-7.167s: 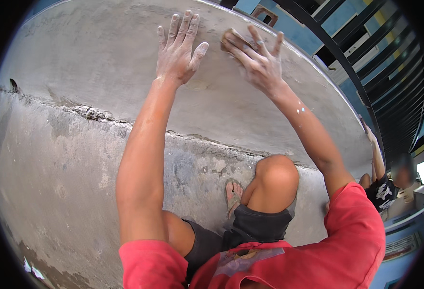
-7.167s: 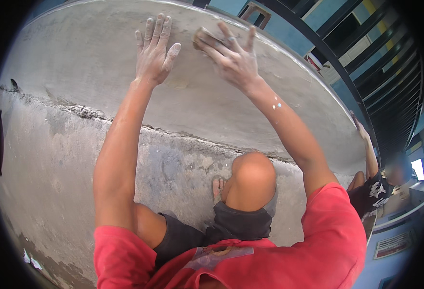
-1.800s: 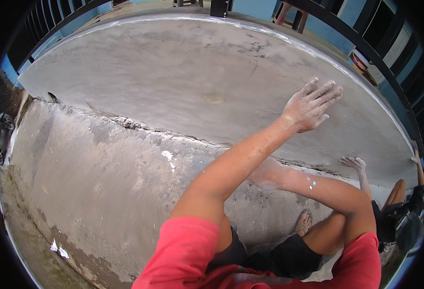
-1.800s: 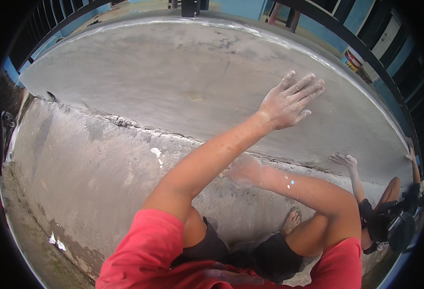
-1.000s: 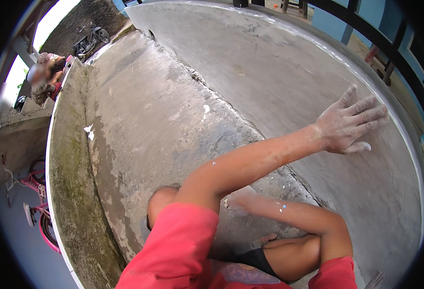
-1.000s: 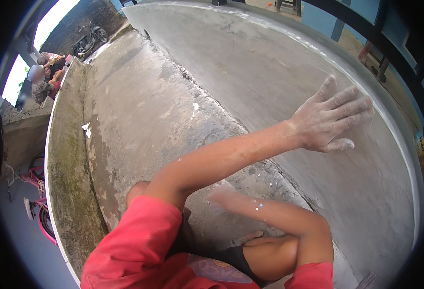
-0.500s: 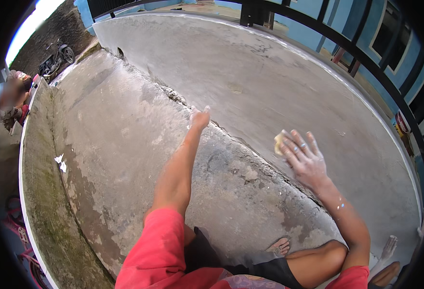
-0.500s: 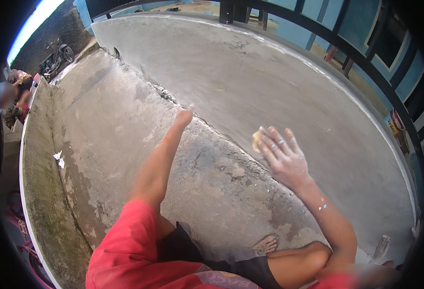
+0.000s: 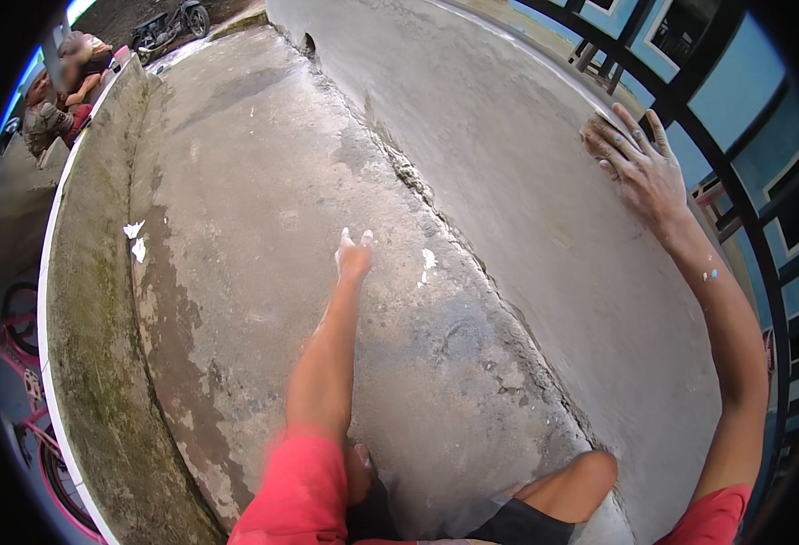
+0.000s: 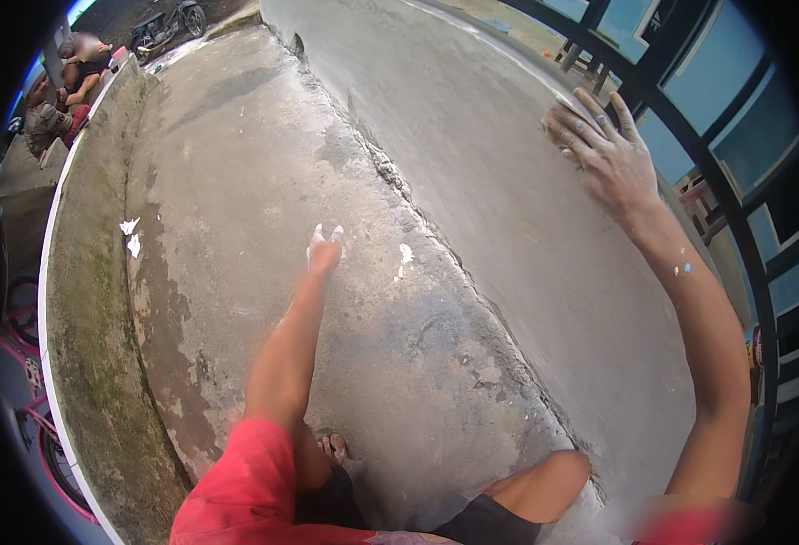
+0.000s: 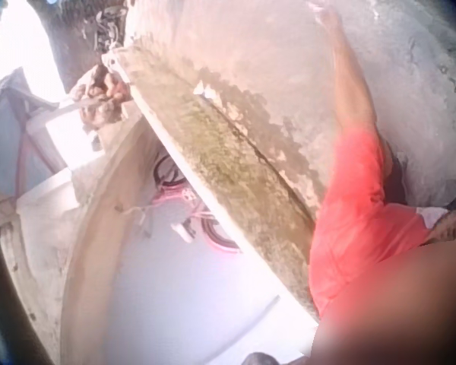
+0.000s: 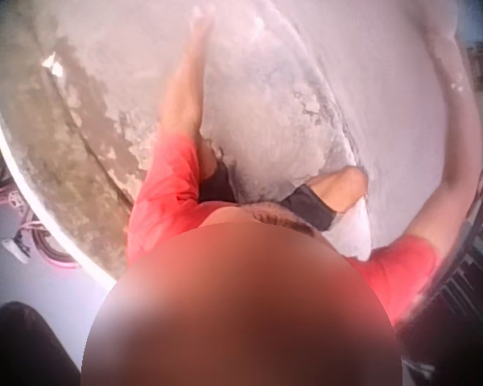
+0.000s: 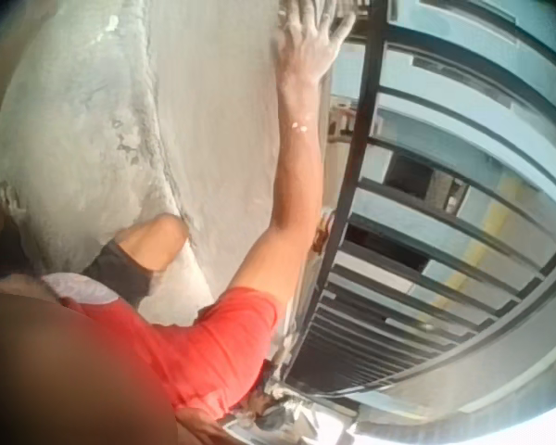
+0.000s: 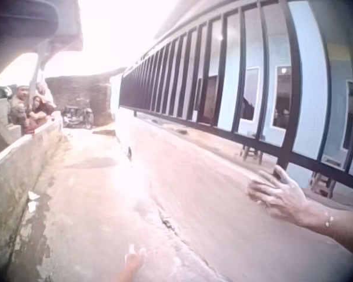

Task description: The person kneels on a concrete floor and uses a small abrasive pad to rub and smooth a crack and the surrounding surface. The person moves along the crack, repeatedly rubbing the same area with the pad held in the right hand.

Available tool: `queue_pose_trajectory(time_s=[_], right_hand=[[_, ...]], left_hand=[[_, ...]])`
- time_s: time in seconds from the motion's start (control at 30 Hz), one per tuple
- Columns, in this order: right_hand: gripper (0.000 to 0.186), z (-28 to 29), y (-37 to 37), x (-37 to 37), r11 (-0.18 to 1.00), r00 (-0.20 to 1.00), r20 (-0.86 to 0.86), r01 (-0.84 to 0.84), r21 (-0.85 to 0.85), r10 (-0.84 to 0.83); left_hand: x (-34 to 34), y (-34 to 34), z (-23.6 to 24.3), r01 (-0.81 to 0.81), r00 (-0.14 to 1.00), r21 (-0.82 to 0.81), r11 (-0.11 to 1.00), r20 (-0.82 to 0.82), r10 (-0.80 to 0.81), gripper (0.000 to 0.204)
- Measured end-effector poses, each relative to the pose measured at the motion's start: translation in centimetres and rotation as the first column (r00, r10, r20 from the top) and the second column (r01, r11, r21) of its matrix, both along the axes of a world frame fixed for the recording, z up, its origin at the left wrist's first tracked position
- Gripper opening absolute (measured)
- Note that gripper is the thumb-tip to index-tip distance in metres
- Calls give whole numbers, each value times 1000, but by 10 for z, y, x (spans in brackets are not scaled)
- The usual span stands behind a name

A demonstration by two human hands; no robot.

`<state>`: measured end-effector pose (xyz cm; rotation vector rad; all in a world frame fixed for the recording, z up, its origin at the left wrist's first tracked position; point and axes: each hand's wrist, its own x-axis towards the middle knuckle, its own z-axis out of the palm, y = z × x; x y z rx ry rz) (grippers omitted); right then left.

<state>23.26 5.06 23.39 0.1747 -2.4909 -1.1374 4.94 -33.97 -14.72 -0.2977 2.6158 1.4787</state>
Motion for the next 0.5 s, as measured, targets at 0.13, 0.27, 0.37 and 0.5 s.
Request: queue_pose_trajectory(time_s=[0.13, 0.27, 0.37, 0.5], right_hand=[[52, 18, -16, -99, 998, 989, 138, -50, 30, 46], [53, 32, -23, -212, 999, 950, 311, -25, -40, 36], [53, 43, -36, -280, 1000, 907, 422, -8, 26, -4], [52, 60, -68, -351, 998, 798, 598, 50, 48, -69]], left_hand=[[40, -44, 29, 2, 998, 159, 987, 69, -13, 89], [131, -181, 55, -166, 970, 10, 986, 182, 161, 82], [234, -292, 72, -307, 844, -256, 917, 372, 386, 78], [353, -363, 118, -350, 669, -401, 846, 525, 526, 76]])
